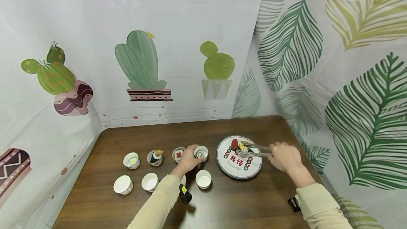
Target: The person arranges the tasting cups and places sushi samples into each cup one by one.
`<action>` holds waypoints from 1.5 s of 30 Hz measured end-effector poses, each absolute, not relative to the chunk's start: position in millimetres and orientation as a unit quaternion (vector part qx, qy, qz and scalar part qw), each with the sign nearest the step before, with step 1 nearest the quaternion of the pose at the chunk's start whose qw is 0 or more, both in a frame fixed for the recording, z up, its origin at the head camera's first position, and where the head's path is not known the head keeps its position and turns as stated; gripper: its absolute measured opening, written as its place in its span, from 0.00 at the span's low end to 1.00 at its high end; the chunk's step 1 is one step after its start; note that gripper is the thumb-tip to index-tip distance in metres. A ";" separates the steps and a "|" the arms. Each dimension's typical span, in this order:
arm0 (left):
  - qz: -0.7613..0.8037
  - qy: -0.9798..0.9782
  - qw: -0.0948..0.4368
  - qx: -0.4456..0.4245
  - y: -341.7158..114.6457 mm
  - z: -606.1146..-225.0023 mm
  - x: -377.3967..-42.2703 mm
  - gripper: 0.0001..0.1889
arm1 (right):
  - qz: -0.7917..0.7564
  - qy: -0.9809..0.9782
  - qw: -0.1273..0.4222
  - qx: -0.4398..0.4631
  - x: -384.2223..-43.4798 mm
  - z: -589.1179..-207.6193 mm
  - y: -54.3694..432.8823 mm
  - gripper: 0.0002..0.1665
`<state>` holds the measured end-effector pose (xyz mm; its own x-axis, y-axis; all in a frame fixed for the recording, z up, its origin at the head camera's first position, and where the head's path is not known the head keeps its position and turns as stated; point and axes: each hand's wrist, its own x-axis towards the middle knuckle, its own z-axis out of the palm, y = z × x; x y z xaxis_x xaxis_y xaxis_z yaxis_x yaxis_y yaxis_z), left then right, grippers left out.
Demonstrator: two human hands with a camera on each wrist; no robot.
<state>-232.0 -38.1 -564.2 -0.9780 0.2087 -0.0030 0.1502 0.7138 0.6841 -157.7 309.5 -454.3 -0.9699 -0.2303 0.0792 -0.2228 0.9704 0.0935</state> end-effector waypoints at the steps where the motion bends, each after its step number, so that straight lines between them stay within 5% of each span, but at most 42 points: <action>1: 0.366 0.925 0.040 0.097 -38.1 -564.3 -232.1 0.32 | -0.042 -0.992 0.045 0.113 -158.0 -455.2 309.5 0.22; 45: 0.366 0.925 0.042 0.092 -38.1 -567.6 -233.1 0.33 | -0.050 -0.985 0.087 0.141 -164.1 -461.8 303.6 0.11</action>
<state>-233.1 -38.1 -567.6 -0.9794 0.2017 -0.0112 0.1396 0.7157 0.6843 -164.1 303.6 -461.8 -0.9453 -0.2855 0.1577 -0.2683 0.9556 0.1221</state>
